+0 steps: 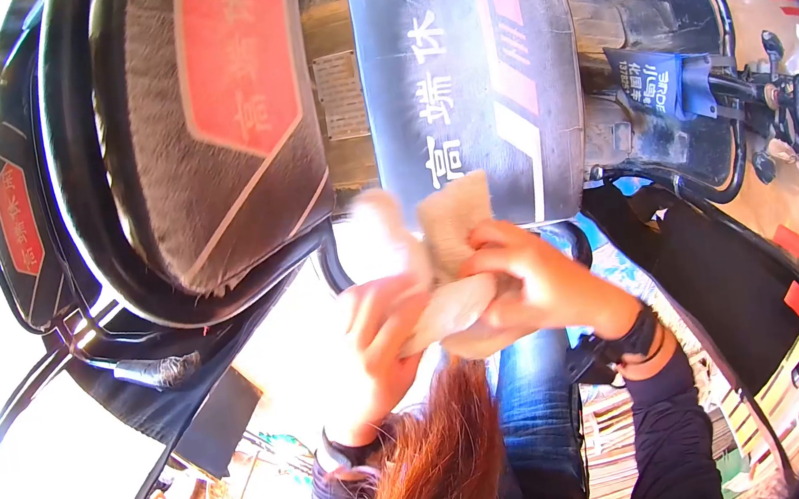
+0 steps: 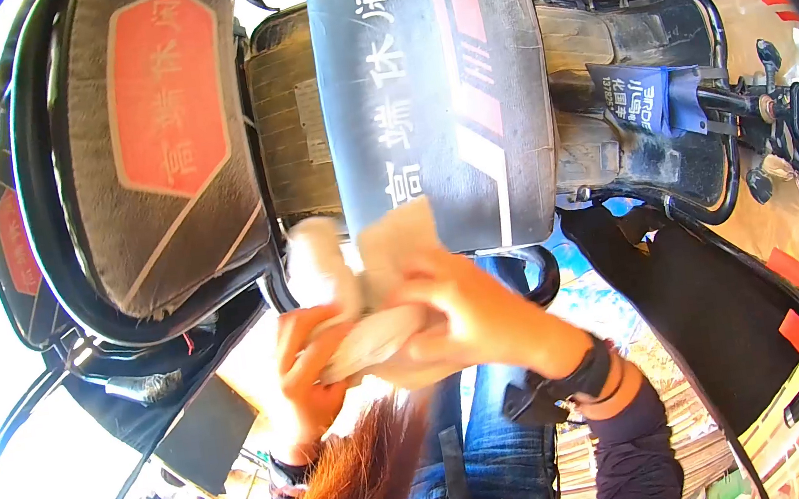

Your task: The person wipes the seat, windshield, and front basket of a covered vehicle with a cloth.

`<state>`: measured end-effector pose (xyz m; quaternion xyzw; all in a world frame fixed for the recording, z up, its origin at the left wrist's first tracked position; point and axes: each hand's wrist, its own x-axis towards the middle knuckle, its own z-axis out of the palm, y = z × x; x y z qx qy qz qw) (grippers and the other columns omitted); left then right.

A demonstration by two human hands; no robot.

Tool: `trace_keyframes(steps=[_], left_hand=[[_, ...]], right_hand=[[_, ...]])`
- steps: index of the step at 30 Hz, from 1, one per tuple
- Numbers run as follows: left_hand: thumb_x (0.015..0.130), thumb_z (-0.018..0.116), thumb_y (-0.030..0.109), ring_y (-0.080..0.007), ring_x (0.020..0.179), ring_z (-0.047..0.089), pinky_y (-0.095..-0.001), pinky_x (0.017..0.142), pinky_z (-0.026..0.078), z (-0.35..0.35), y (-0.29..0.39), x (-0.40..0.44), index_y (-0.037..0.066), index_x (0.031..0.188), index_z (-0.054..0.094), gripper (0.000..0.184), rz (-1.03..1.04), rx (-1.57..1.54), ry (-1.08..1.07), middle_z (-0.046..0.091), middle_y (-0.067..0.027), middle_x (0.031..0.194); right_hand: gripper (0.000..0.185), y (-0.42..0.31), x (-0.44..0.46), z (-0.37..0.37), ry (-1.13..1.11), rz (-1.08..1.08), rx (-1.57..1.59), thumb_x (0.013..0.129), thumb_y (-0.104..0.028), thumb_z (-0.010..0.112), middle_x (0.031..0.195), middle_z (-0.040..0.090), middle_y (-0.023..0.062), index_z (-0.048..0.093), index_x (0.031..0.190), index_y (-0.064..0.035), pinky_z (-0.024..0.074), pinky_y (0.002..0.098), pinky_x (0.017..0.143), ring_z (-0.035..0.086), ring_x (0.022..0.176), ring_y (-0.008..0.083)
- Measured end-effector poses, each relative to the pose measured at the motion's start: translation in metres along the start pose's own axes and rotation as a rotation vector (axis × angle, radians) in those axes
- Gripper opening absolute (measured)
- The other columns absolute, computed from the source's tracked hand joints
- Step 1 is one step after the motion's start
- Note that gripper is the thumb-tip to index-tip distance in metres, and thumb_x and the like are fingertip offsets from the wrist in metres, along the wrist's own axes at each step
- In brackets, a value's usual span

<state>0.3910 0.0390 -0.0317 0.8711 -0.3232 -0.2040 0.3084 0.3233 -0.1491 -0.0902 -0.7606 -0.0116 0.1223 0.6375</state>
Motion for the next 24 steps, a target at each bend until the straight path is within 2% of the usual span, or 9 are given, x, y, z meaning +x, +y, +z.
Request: trace_keyframes(steps=[2, 4, 6, 11, 12, 15, 20, 22, 24], left_hand=[[0.051, 0.062, -0.004, -0.0275, 0.080, 0.052, -0.0365, 0.069, 0.043, -0.015, -0.007, -0.025, 0.005, 0.085, 0.060, 0.035, 0.012, 0.162, 0.240, 0.055, -0.0091, 0.091], [0.055, 0.061, -0.004, -0.0267, 0.084, 0.050, -0.0333, 0.067, 0.041, -0.026, -0.021, -0.044, 0.005, 0.083, 0.062, 0.029, -0.026, 0.403, 0.379, 0.054, -0.0121, 0.090], [0.058, 0.058, -0.007, -0.0285, 0.085, 0.050, -0.0346, 0.071, 0.042, -0.024, -0.037, -0.056, 0.003, 0.085, 0.060, 0.029, -0.112, 0.373, 0.494, 0.053, -0.0132, 0.093], [0.053, 0.060, -0.010, -0.0284, 0.093, 0.047, -0.0350, 0.078, 0.041, -0.005, -0.049, -0.067, 0.002, 0.095, 0.057, 0.044, -0.160, 0.139, 0.344, 0.048, -0.0141, 0.098], [0.058, 0.053, -0.010, -0.0281, 0.091, 0.049, -0.0343, 0.076, 0.042, 0.006, -0.052, -0.074, 0.006, 0.099, 0.058, 0.044, -0.199, 0.076, 0.306, 0.049, -0.0150, 0.098], [0.060, 0.058, -0.006, -0.0279, 0.088, 0.050, -0.0340, 0.073, 0.043, 0.037, -0.061, -0.098, 0.008, 0.100, 0.059, 0.041, -0.238, -0.125, 0.265, 0.049, -0.0145, 0.097], [0.059, 0.067, 0.000, -0.0296, 0.099, 0.049, -0.0357, 0.079, 0.042, 0.084, -0.062, -0.120, 0.008, 0.099, 0.059, 0.041, -0.174, -0.441, 0.052, 0.049, -0.0175, 0.105], [0.057, 0.071, 0.003, -0.0311, 0.103, 0.046, -0.0376, 0.084, 0.040, 0.112, -0.041, -0.112, 0.007, 0.098, 0.059, 0.043, -0.245, -0.836, 0.129, 0.048, -0.0183, 0.108], [0.055, 0.073, 0.007, -0.0333, 0.107, 0.042, -0.0397, 0.088, 0.037, 0.113, -0.034, -0.105, 0.007, 0.098, 0.059, 0.045, -0.209, -0.562, 0.001, 0.047, -0.0184, 0.109]], right_hand=[[0.044, -0.018, 0.015, 0.031, 0.063, -0.080, -0.042, 0.054, -0.021, 0.069, 0.098, 0.045, 0.0202, 0.056, 0.092, -0.0041, 0.0388, 0.0384, 0.078, 0.046, 0.090, 0.0351], [0.047, -0.025, 0.036, 0.066, 0.225, -0.221, -0.190, 0.053, -0.020, 0.070, 0.099, 0.043, 0.0190, 0.056, 0.095, -0.0066, 0.0384, 0.0391, 0.078, 0.045, 0.092, 0.0344], [0.048, -0.033, 0.057, 0.090, 0.257, -0.224, -0.265, 0.051, -0.020, 0.071, 0.098, 0.042, 0.0181, 0.055, 0.094, -0.0074, 0.0393, 0.0387, 0.076, 0.044, 0.093, 0.0336], [0.047, -0.023, 0.045, 0.107, 0.211, -0.060, -0.274, 0.047, -0.022, 0.073, 0.093, 0.042, 0.0158, 0.055, 0.089, -0.0093, 0.0430, 0.0362, 0.068, 0.048, 0.085, 0.0308], [0.048, -0.018, 0.037, 0.105, 0.101, 0.032, -0.239, 0.046, -0.022, 0.073, 0.091, 0.044, 0.0147, 0.055, 0.089, -0.0095, 0.0419, 0.0377, 0.067, 0.049, 0.082, 0.0313], [0.045, -0.011, 0.017, 0.099, 0.188, -0.133, -0.364, 0.044, -0.021, 0.075, 0.088, 0.044, 0.0157, 0.052, 0.081, -0.0077, 0.0424, 0.0389, 0.066, 0.051, 0.078, 0.0328], [0.031, -0.020, -0.017, 0.083, 0.197, -0.043, -0.525, 0.044, -0.014, 0.070, 0.082, 0.044, 0.0134, 0.051, 0.068, -0.0067, 0.0421, 0.0388, 0.065, 0.050, 0.076, 0.0312], [0.028, -0.019, -0.034, 0.073, 0.191, 0.051, -0.640, 0.047, -0.015, 0.069, 0.082, 0.044, 0.0132, 0.051, 0.067, -0.0066, 0.0420, 0.0389, 0.064, 0.049, 0.074, 0.0313], [0.027, -0.015, -0.051, 0.063, 0.208, 0.115, -0.689, 0.047, -0.013, 0.067, 0.080, 0.043, 0.0135, 0.052, 0.068, -0.0060, 0.0408, 0.0389, 0.063, 0.049, 0.075, 0.0307]])
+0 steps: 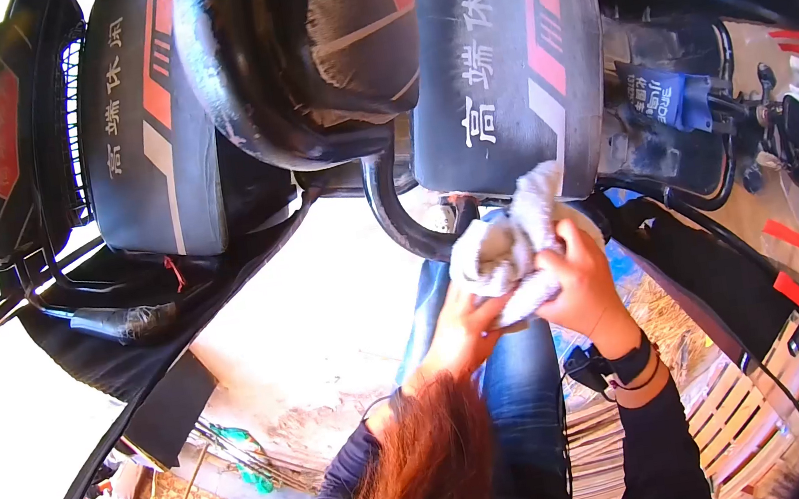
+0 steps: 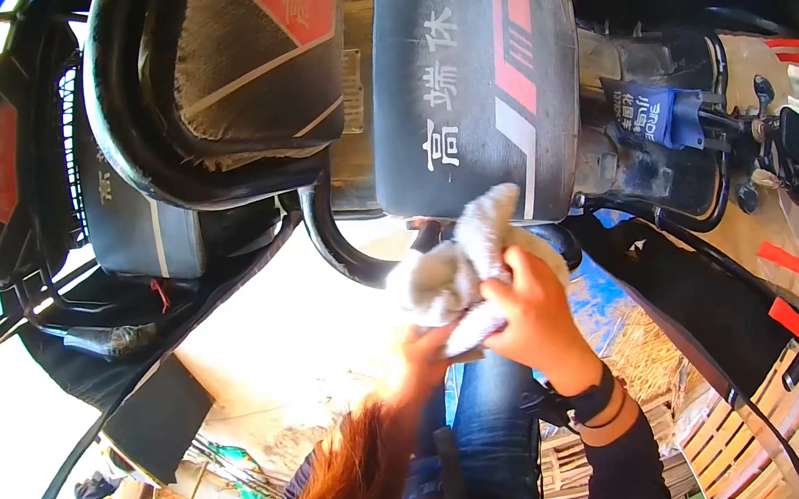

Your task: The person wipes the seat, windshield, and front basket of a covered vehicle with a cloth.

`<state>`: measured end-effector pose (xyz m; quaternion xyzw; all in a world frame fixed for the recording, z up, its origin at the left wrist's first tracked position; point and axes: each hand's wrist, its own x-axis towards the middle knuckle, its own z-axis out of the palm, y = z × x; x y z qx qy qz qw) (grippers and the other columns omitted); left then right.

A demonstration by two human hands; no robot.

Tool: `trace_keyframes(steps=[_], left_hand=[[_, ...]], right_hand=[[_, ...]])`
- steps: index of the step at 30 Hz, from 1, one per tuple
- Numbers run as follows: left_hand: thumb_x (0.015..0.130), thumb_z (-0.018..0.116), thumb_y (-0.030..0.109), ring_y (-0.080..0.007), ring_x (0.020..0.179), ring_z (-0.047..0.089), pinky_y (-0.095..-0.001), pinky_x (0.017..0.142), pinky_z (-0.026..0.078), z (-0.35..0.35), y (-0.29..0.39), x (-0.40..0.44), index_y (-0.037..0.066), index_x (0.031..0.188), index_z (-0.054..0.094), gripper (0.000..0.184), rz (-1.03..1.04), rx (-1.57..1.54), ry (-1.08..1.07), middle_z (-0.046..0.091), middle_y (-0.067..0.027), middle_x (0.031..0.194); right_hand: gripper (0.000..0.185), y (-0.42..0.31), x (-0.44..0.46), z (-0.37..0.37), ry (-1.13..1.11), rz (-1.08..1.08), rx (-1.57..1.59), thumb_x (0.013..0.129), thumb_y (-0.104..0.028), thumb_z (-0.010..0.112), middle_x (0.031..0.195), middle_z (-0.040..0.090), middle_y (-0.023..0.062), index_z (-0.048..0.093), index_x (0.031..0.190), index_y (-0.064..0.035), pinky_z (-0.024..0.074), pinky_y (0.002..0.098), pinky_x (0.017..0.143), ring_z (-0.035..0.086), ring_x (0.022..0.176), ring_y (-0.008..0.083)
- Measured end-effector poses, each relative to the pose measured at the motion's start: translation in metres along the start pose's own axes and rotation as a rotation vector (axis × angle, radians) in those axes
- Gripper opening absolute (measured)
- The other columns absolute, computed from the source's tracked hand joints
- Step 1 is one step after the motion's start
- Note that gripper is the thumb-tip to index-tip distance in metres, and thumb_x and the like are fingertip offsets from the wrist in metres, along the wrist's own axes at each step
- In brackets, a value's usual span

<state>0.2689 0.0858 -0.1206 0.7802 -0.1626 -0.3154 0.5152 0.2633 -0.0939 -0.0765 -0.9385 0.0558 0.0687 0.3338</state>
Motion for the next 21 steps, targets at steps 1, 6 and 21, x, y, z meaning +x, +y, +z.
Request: trace_keyframes(steps=[1, 6, 21], left_hand=[[0.056, 0.069, 0.004, -0.0348, 0.108, 0.040, -0.0403, 0.089, 0.035, 0.004, 0.008, 0.007, 0.007, 0.097, 0.060, 0.042, 0.098, 0.068, -0.009, 0.046, -0.0187, 0.110], [0.057, 0.061, -0.003, -0.0342, 0.101, 0.045, -0.0392, 0.084, 0.038, 0.010, 0.008, 0.004, 0.005, 0.095, 0.059, 0.039, -0.238, -0.710, 0.266, 0.048, -0.0184, 0.105], [0.055, 0.053, -0.010, -0.0243, 0.080, 0.051, -0.0296, 0.070, 0.042, -0.079, -0.022, 0.010, -0.003, 0.089, 0.053, 0.035, 0.120, 0.277, 0.485, 0.050, -0.0137, 0.085]], right_hand=[[0.026, 0.002, -0.004, -0.003, 0.005, 0.033, -0.007, 0.048, -0.014, 0.067, 0.080, 0.043, 0.0140, 0.052, 0.068, -0.0049, 0.0406, 0.0392, 0.063, 0.048, 0.075, 0.0316], [0.025, -0.009, 0.007, 0.005, 0.007, -0.035, -0.045, 0.048, -0.012, 0.066, 0.081, 0.042, 0.0147, 0.053, 0.068, -0.0061, 0.0395, 0.0401, 0.062, 0.048, 0.076, 0.0328], [0.043, -0.061, 0.046, 0.074, 0.247, -0.189, 0.259, 0.049, -0.015, 0.068, 0.096, 0.043, 0.0194, 0.054, 0.089, -0.0082, 0.0377, 0.0433, 0.080, 0.045, 0.094, 0.0358]])
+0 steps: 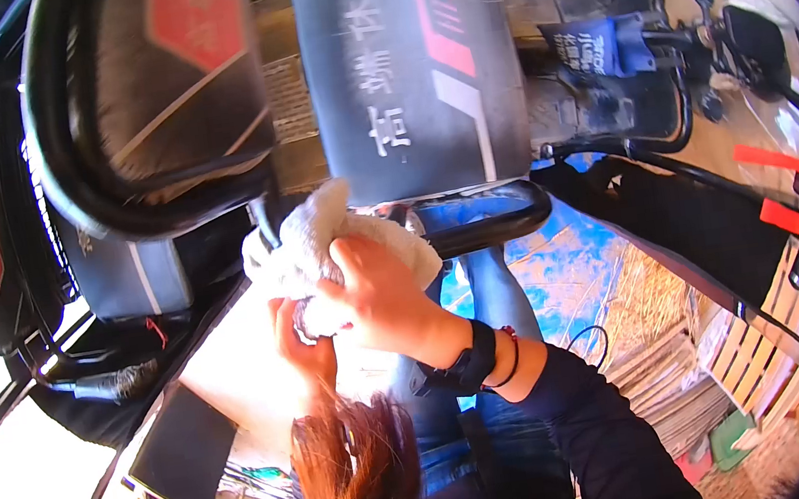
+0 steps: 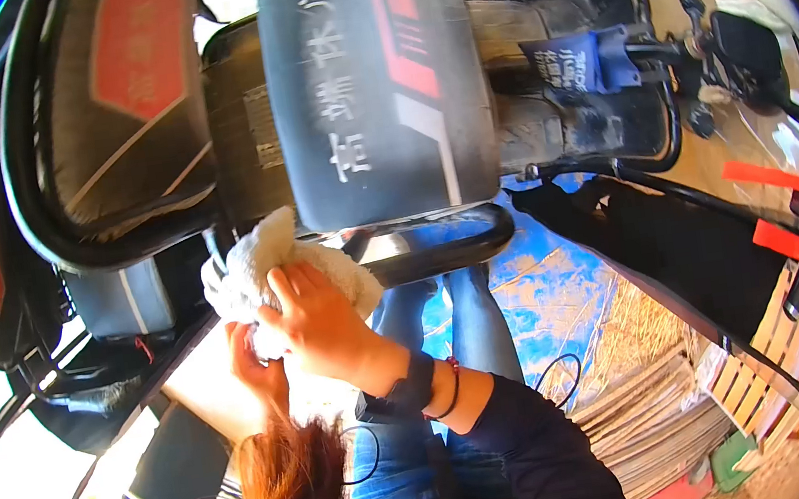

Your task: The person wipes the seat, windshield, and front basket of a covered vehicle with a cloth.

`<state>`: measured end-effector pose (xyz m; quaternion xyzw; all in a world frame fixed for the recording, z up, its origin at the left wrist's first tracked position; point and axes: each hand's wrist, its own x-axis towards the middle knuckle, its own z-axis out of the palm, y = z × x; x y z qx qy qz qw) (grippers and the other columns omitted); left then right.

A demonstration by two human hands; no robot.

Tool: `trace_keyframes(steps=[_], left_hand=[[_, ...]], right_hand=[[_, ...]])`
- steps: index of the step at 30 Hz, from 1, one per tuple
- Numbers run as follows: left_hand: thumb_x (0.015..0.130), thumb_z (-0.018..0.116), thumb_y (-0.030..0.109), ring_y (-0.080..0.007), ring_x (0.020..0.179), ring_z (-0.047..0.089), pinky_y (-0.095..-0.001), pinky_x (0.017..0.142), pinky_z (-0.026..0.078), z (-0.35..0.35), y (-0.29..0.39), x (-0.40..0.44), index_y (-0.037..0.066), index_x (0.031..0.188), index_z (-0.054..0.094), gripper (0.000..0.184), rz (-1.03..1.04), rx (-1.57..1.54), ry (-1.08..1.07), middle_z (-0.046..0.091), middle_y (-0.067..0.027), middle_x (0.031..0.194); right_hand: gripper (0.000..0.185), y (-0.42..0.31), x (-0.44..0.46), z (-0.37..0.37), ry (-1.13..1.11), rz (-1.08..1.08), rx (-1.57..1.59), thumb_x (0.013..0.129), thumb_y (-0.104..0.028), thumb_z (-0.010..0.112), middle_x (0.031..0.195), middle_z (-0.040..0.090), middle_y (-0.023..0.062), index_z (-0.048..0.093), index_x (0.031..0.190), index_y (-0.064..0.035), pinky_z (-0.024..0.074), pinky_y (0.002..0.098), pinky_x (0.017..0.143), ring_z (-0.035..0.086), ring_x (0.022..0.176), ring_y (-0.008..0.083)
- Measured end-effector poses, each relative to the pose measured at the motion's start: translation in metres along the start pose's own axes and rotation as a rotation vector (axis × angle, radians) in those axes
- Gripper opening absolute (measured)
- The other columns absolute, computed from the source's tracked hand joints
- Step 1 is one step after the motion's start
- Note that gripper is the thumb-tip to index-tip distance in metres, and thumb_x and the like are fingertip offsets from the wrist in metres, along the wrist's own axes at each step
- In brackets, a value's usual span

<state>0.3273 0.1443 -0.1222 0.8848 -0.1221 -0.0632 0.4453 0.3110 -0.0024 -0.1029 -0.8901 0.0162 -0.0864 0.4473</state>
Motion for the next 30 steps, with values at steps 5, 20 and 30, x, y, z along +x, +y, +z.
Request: trace_keyframes(steps=[5, 20, 30], left_hand=[[0.055, 0.064, -0.001, -0.0216, 0.076, 0.054, -0.0290, 0.068, 0.042, 0.038, 0.030, -0.033, -0.001, 0.081, 0.059, 0.026, -0.198, -0.065, -0.206, 0.056, -0.0103, 0.079], [0.057, 0.062, -0.001, -0.0209, 0.081, 0.053, -0.0285, 0.069, 0.042, 0.215, 0.058, -0.081, 0.003, 0.095, 0.059, 0.039, -0.123, -0.248, -0.826, 0.054, -0.0085, 0.086], [0.085, 0.042, 0.026, -0.0224, 0.100, 0.048, -0.0356, 0.085, 0.039, 0.183, 0.003, -0.108, 0.004, 0.118, 0.037, 0.040, -1.419, -1.135, -0.863, 0.050, -0.0089, 0.105]], right_hand=[[0.036, 0.035, -0.037, -0.030, 0.078, -0.037, -0.047, 0.049, -0.011, 0.064, 0.095, 0.045, 0.0210, 0.055, 0.083, -0.0045, 0.0386, 0.0439, 0.082, 0.045, 0.094, 0.0374], [0.035, 0.148, -0.212, -0.120, 0.160, 0.603, -0.120, 0.048, -0.006, 0.068, 0.086, 0.041, 0.0138, 0.049, 0.078, -0.0058, 0.0438, 0.0389, 0.060, 0.050, 0.074, 0.0348], [0.027, 0.124, -0.246, -0.089, 0.273, 0.751, 0.556, 0.054, 0.006, 0.059, 0.089, 0.045, 0.0089, 0.052, 0.078, -0.0029, 0.0389, 0.0276, 0.076, 0.047, 0.087, 0.0239]])
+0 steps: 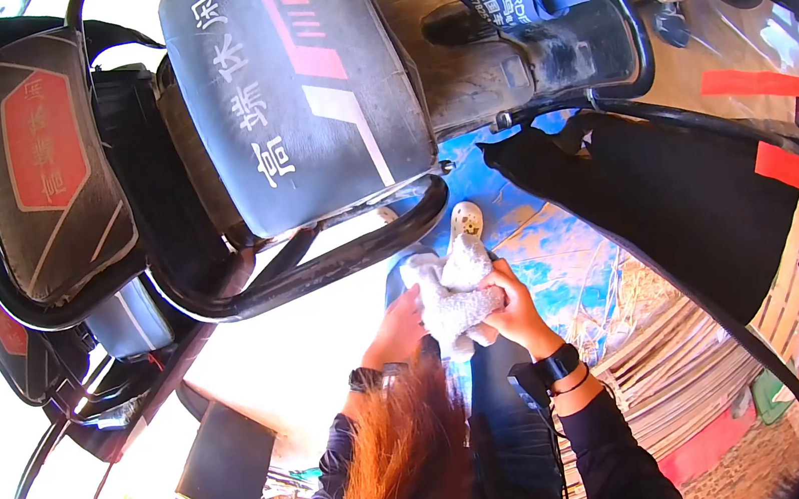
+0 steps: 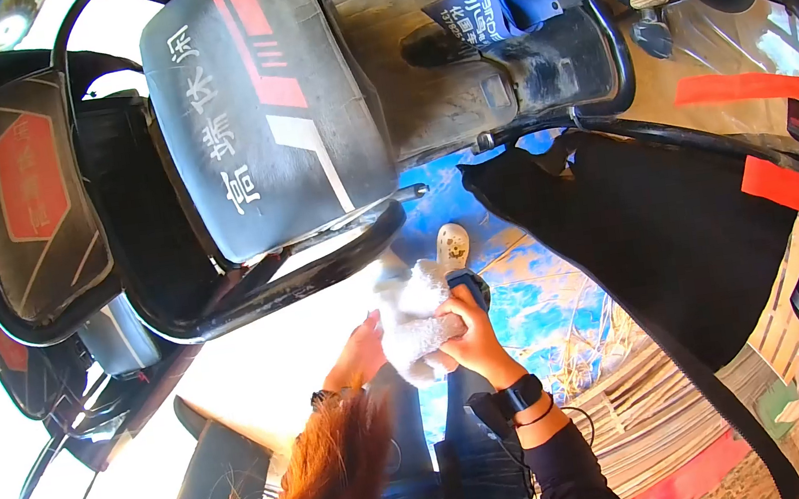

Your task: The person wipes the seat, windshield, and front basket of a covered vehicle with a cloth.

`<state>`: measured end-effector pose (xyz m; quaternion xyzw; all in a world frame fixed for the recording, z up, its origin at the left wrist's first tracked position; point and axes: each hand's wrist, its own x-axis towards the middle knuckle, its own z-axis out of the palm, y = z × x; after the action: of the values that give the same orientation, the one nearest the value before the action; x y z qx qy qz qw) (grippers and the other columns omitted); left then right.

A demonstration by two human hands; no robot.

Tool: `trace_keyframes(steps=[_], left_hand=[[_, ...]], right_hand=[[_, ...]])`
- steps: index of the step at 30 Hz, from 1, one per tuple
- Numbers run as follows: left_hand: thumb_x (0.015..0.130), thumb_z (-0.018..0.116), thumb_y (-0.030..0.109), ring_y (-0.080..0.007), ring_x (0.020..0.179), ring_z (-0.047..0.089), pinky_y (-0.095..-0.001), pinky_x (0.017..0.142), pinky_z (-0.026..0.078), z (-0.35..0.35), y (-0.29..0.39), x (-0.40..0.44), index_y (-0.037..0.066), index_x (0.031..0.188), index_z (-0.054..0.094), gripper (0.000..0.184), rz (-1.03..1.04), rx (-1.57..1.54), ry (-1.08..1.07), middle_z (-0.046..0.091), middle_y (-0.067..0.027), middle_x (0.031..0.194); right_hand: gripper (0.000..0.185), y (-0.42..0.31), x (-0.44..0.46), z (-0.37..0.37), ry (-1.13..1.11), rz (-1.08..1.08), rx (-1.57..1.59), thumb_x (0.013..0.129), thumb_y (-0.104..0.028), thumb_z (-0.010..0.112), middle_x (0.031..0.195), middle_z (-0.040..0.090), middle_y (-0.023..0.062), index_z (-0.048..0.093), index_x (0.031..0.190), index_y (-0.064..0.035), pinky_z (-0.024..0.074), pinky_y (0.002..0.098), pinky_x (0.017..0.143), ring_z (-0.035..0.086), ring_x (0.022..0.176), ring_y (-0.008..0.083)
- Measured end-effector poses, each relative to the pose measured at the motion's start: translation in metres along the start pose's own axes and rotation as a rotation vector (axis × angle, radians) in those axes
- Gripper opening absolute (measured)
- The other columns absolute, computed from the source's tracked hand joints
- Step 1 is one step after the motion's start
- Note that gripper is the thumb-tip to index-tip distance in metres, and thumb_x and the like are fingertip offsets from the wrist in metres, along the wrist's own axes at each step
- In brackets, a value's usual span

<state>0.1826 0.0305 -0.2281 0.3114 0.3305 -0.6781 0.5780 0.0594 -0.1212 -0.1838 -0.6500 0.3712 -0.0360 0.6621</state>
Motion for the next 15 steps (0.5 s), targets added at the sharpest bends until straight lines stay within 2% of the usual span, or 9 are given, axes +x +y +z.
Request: trace_keyframes(steps=[3, 5, 6, 8, 9, 11, 12, 13, 15], left_hand=[[0.085, 0.044, 0.028, -0.0252, 0.100, 0.049, -0.0363, 0.084, 0.040, 0.011, 0.005, -0.009, 0.006, 0.120, 0.037, 0.042, -0.010, -0.120, 0.005, 0.051, -0.0090, 0.104], [0.083, 0.049, 0.022, -0.0271, 0.100, 0.049, -0.0361, 0.085, 0.040, -0.008, 0.011, -0.003, 0.004, 0.119, 0.039, 0.042, -0.032, -0.145, 0.035, 0.049, -0.0113, 0.108], [0.080, 0.051, 0.015, -0.0270, 0.099, 0.049, -0.0359, 0.085, 0.039, -0.012, 0.017, 0.000, 0.003, 0.118, 0.040, 0.041, 0.144, 0.247, 0.071, 0.049, -0.0125, 0.109], [0.079, 0.053, 0.012, -0.0221, 0.095, 0.052, -0.0333, 0.083, 0.041, -0.015, 0.020, 0.005, 0.000, 0.109, 0.046, 0.033, 0.339, 0.500, 0.137, 0.054, -0.0107, 0.102], [0.079, 0.054, 0.011, -0.0196, 0.093, 0.053, -0.0320, 0.082, 0.042, -0.009, 0.025, 0.004, -0.001, 0.105, 0.049, 0.029, 0.431, 0.626, 0.190, 0.056, -0.0097, 0.099], [0.077, 0.056, 0.009, -0.0171, 0.089, 0.054, -0.0280, 0.078, 0.043, 0.016, 0.038, 0.000, -0.001, 0.104, 0.050, 0.029, 0.463, 0.497, 0.233, 0.056, -0.0084, 0.098], [0.076, 0.056, 0.006, -0.0131, 0.086, 0.053, -0.0262, 0.074, 0.042, 0.012, 0.039, 0.006, 0.000, 0.101, 0.052, 0.026, 0.557, 0.545, 0.251, 0.056, -0.0059, 0.096], [0.076, 0.056, 0.006, -0.0131, 0.086, 0.053, -0.0262, 0.074, 0.042, 0.009, 0.040, 0.012, 0.000, 0.101, 0.052, 0.026, 0.564, 0.532, 0.252, 0.056, -0.0059, 0.096], [0.076, 0.057, 0.004, -0.0109, 0.083, 0.051, -0.0257, 0.073, 0.042, 0.002, 0.040, 0.024, 0.001, 0.098, 0.053, 0.023, 0.742, 0.757, 0.333, 0.056, -0.0043, 0.093]], right_hand=[[0.041, -0.010, 0.008, 0.013, -0.081, 0.013, 0.003, 0.053, 0.006, 0.063, 0.092, 0.045, 0.0089, 0.051, 0.091, -0.0048, 0.0406, 0.0292, 0.077, 0.048, 0.091, 0.0261], [0.049, -0.023, 0.013, 0.016, -0.036, 0.050, -0.046, 0.051, 0.004, 0.066, 0.094, 0.044, 0.0107, 0.050, 0.096, -0.0038, 0.0403, 0.0323, 0.079, 0.047, 0.091, 0.0285], [0.049, -0.021, 0.016, 0.019, -0.041, 0.048, -0.050, 0.051, 0.004, 0.066, 0.094, 0.044, 0.0107, 0.050, 0.096, -0.0038, 0.0403, 0.0323, 0.079, 0.047, 0.091, 0.0285], [0.052, -0.010, 0.021, 0.023, 0.242, 0.019, -0.018, 0.050, 0.003, 0.068, 0.096, 0.044, 0.0131, 0.048, 0.099, -0.0015, 0.0399, 0.0344, 0.079, 0.047, 0.091, 0.0315], [0.052, -0.002, 0.025, 0.022, 0.233, 0.014, -0.025, 0.050, 0.003, 0.068, 0.096, 0.044, 0.0131, 0.048, 0.099, -0.0015, 0.0399, 0.0344, 0.079, 0.047, 0.091, 0.0315], [0.051, 0.011, 0.031, 0.014, 0.214, -0.051, -0.355, 0.051, 0.004, 0.067, 0.094, 0.044, 0.0140, 0.049, 0.098, 0.0006, 0.0393, 0.0360, 0.079, 0.047, 0.089, 0.0328], [0.042, 0.006, 0.035, 0.014, 0.244, -0.057, -0.373, 0.051, 0.005, 0.065, 0.088, 0.045, 0.0135, 0.051, 0.091, 0.0008, 0.0407, 0.0345, 0.074, 0.048, 0.085, 0.0316], [0.042, 0.008, 0.040, 0.013, 0.234, -0.062, -0.381, 0.051, 0.005, 0.065, 0.088, 0.045, 0.0135, 0.051, 0.091, 0.0008, 0.0407, 0.0345, 0.074, 0.048, 0.085, 0.0316], [0.032, 0.015, 0.046, 0.012, 0.301, 0.018, -0.385, 0.052, 0.006, 0.063, 0.081, 0.047, 0.0132, 0.051, 0.081, 0.0012, 0.0413, 0.0337, 0.070, 0.049, 0.078, 0.0307]])
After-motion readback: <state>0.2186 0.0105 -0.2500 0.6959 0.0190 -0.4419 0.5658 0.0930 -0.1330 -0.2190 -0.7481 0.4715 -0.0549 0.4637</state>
